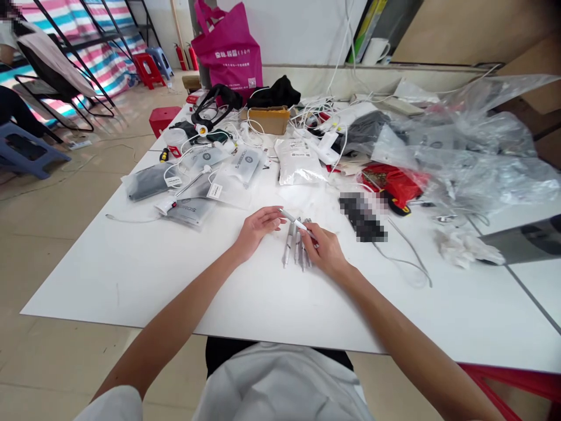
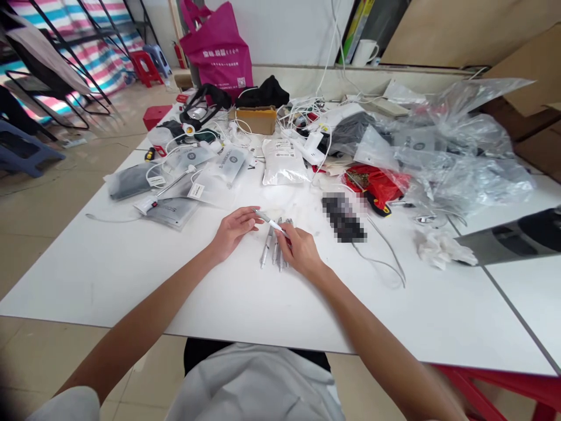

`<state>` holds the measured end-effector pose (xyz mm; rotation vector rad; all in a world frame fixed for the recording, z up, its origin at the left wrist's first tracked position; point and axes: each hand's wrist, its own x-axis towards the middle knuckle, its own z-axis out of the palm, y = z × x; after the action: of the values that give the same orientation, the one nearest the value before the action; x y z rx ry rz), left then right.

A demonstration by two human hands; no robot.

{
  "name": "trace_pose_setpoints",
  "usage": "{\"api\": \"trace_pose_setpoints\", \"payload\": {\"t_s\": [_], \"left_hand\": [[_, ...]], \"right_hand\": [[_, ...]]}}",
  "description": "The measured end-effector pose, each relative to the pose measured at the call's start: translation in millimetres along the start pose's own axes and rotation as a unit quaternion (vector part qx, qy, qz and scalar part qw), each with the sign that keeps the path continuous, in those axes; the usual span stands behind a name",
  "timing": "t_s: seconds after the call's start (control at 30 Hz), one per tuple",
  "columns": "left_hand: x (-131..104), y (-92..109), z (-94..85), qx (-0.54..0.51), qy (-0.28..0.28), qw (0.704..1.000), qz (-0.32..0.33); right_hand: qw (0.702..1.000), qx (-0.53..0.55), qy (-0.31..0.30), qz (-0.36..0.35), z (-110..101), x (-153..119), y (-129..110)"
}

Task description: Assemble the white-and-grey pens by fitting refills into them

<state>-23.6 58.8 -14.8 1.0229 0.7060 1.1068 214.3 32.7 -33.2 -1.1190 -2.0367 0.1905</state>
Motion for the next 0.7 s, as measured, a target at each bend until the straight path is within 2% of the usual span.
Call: {"api": "trace_pose_setpoints", "payload": {"t_s": [0.1,0.17,0.43,0.5,0.6,0.7], "left_hand": [[-1.4,1.0,2.1,-0.028,-0.025,0.999,0.008],[-1.2,0.4,2.9,-0.038,-0.02,0.999,0.012],[3.6,-1.8,1.9,-0.019,0.1,0.995,0.019],[2.6,-0.2,2.7,-0.034,0.086,0.996,0.012],[0.6,0.6,4.1,-0.023,0.026,0.999,-0.013],[-0.5,-0.6,4.4,0.014,0.027,0.999,-0.023]], "right_hand": [[1.0,-0.002,-0.025,-0.017,1.3,-0.8,-0.3],[0.999,-0.004,-0.046,-0.022,1.5,-1.2,-0.8],[0.997,-0.024,-0.05,-0.049,4.5,0.7,-4.2],[0.998,-0.021,-0.042,-0.053,3.9,1.5,-3.5],[0.998,-0.021,-0.038,-0.045,1.6,1.3,-1.1],[0.998,-0.021,-0.052,-0.032,0.2,-0.1,-0.2]]}}
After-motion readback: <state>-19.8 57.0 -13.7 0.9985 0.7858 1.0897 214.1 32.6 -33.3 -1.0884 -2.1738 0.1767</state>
